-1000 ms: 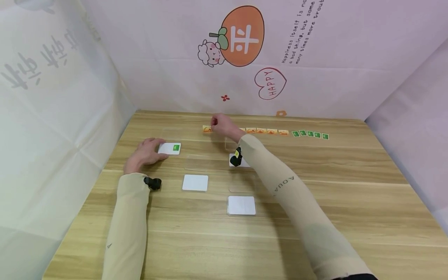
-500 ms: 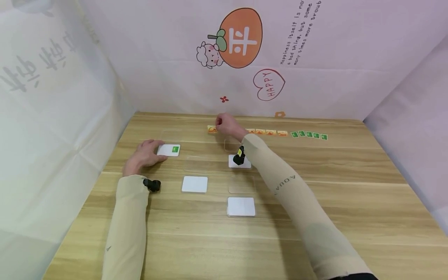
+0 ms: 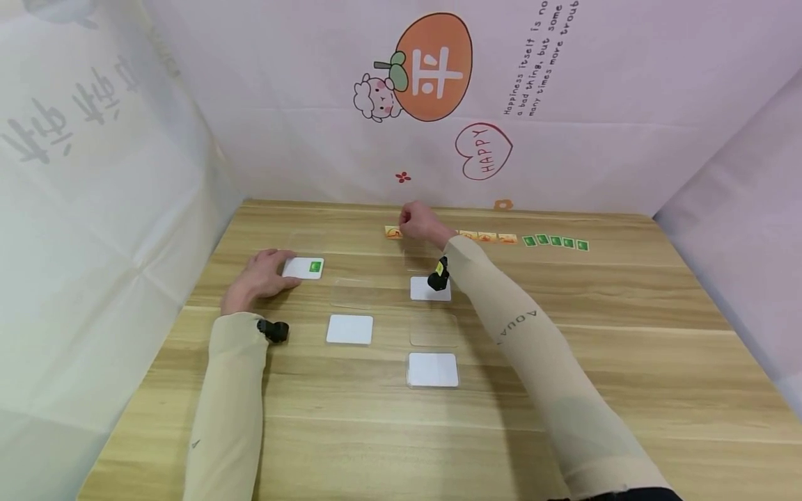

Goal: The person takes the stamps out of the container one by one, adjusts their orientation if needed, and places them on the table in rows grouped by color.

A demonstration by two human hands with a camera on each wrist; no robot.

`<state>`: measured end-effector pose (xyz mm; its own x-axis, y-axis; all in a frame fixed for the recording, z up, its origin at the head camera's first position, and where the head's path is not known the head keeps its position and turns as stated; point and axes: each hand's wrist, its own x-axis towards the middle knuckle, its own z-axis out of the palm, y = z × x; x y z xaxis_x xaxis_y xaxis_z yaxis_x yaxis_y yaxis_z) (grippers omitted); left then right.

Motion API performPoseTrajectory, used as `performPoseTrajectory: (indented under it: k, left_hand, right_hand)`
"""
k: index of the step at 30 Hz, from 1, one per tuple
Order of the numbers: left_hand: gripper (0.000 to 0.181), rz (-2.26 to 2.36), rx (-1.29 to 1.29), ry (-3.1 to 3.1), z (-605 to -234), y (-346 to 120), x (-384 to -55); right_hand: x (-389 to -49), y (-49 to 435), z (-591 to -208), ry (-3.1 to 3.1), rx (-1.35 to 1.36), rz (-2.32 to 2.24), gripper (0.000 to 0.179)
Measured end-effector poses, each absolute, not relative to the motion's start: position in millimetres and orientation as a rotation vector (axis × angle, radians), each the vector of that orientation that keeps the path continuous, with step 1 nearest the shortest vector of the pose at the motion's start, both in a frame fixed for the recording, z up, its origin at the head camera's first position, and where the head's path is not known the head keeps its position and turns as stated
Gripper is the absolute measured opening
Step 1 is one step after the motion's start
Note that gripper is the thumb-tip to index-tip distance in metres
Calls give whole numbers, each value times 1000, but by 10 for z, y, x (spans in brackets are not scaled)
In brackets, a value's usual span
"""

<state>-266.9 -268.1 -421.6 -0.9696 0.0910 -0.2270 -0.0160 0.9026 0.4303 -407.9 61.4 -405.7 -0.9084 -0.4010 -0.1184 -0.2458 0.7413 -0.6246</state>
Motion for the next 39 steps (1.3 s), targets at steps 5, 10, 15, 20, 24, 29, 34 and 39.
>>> performPoseTrajectory:
  k: [5,10,15,20,24,29,34,39]
  left_hand:
    - [65,640,47,2822,-4208,-2672,-2662]
    - [64,648,43,2827,-4207,-2671,-2657]
    - [65,651,50,2820,-4207,-2669,-2657]
    - [65,637,50,2815,-4204,-2675,-2658]
    - [66,633,51,2821,-4201,-2678,-2659]
    - [65,645,41,2822,-4211,-2678,-2658]
    - [65,654,36,2816,-4201,-2677,-2655]
    - [65,656,32,2812,-4181,-2680,-2647]
  right_hand:
    - [-4074,679,-4078,2695,-483,-914,10]
    - [-4081,715,-4113,2690,-453,-954,9]
    - [-4089,745,-4150,2696,-401,-960,9]
    - [-4094,771,-4176,2691,-385,-975,10]
    - [-4109,797,-4190,2687,-371,-977,9]
    - [-4142,826,-4222,2693,-379,-958,9]
    - [-4167,843,-4241,2732,-417,-906,9]
    - [-4176,847,-4231,2727,-417,-905,8]
